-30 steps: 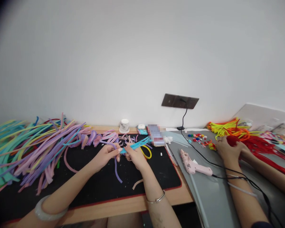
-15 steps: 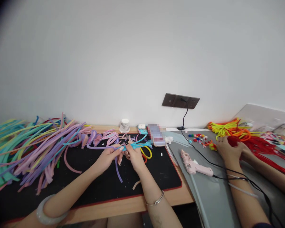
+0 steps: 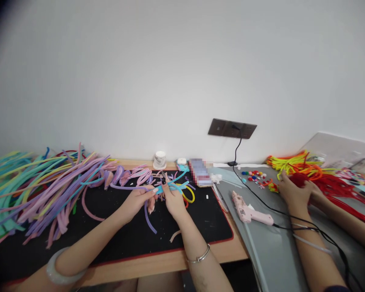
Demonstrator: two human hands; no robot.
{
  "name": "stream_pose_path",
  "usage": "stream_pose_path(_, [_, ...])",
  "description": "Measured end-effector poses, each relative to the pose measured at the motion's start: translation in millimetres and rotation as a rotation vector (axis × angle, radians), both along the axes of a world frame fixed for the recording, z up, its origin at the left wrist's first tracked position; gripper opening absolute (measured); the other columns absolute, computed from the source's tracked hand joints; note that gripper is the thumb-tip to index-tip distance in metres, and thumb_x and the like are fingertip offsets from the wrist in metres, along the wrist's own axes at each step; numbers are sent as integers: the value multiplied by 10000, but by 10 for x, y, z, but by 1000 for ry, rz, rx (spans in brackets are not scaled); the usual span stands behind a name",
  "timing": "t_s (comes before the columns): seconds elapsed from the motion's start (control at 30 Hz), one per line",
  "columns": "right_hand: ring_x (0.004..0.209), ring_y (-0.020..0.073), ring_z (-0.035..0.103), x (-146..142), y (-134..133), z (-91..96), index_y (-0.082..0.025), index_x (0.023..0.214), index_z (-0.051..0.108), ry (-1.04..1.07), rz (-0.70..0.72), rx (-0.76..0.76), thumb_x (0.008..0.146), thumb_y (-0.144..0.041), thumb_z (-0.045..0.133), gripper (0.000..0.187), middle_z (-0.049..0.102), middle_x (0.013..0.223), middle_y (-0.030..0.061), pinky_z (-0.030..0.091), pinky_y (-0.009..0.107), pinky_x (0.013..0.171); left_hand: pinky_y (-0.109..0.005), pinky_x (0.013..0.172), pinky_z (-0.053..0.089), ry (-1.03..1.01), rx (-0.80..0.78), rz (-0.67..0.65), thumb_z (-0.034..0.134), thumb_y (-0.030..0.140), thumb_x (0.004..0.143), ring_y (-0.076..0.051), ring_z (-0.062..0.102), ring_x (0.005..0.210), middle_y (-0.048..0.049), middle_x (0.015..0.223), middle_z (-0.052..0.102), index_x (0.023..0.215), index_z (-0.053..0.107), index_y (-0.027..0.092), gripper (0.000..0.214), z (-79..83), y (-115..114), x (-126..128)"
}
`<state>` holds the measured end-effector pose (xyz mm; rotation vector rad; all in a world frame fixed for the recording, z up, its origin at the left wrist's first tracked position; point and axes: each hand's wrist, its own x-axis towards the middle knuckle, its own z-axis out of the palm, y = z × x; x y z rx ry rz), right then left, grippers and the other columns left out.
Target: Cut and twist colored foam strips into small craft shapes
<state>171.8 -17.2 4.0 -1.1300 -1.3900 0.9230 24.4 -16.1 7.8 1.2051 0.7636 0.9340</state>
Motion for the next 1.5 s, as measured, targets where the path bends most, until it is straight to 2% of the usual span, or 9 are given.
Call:
stream_pose_path(0.33, [387, 84, 225, 2, 17, 50, -228, 538, 307, 371, 98, -85, 748, -371, 536, 342, 265, 443, -73, 176, 247, 421, -221, 400, 410, -251, -125, -227, 527, 390, 833, -141, 548, 364, -62, 457, 609, 694, 607, 90, 340, 19, -15, -77])
stream_pose_path(0.5, [364, 73, 192, -12, -14, 100, -229, 502, 267, 461, 191, -165, 732, -439, 549, 420, 235, 402, -79, 135, 242, 413, -237, 442, 475, -380, -420, -475, 475, 405, 866, -151, 595, 442, -61, 539, 629, 783, 641, 91, 365, -4, 20, -176])
stream_pose_path(0.6, [360, 66, 172, -38, -32, 129, -226, 494, 269, 450, 211, -203, 734, -475, 542, 441, 226, 395, -82, 115, 238, 411, -247, 463, 500, -430, -487, -551, 456, 448, 873, -160, 622, 488, -74, 615, 651, 833, 643, 92, 405, -11, 63, -205])
stream_pose_path(0.77, [382, 71, 164, -90, -2, 72, -227, 588, 317, 454, -31, -157, 746, -443, 559, 360, 261, 427, -92, 114, 232, 407, -279, 545, 532, -487, -434, -354, 421, 545, 864, -164, 632, 583, -106, 745, 660, 895, 633, 69, 522, -34, 127, -145])
stream_pose_path(0.93, [408, 95, 216, -117, 16, -20, -231, 634, 327, 405, -212, -80, 807, -466, 492, 335, 267, 464, -81, 194, 242, 409, -201, 563, 497, -329, -324, -38, 612, 286, 803, -82, 579, 575, -21, 772, 626, 933, 583, 148, 192, -48, 99, -63])
stream_pose_path(1.03, [462, 116, 336, -144, -6, -48, -217, 668, 401, 279, -202, 10, 817, -460, 498, 300, 377, 516, -47, 285, 249, 446, -196, 507, 463, -224, -204, -41, 652, 356, 771, -77, 551, 539, 2, 768, 607, 883, 547, 172, 240, -42, 54, -8])
stream_pose_path(1.2, [669, 166, 500, -199, -63, -35, -184, 754, 518, 110, -62, 113, 853, -423, 462, 265, 545, 701, 23, 414, 285, 636, -188, 456, 388, -213, -124, 24, 549, 563, 782, -69, 467, 455, 34, 573, 510, 724, 508, 160, 409, -79, 52, 41])
stream_pose_path(1.33, [662, 171, 487, -206, -65, -52, -188, 740, 525, 128, -69, 78, 842, -446, 474, 282, 527, 683, 25, 406, 282, 594, -207, 443, 375, -120, 18, 103, 494, 575, 815, -78, 433, 416, 50, 509, 462, 660, 470, 178, 427, -91, 72, 31])
stream_pose_path(1.5, [502, 123, 375, -226, -45, -72, -201, 736, 480, 276, -37, -10, 809, -485, 513, 295, 407, 564, -32, 323, 247, 464, -226, 437, 358, 134, 202, 253, 464, 556, 834, -99, 442, 396, 36, 444, 465, 572, 462, 185, 454, 38, 22, 4])
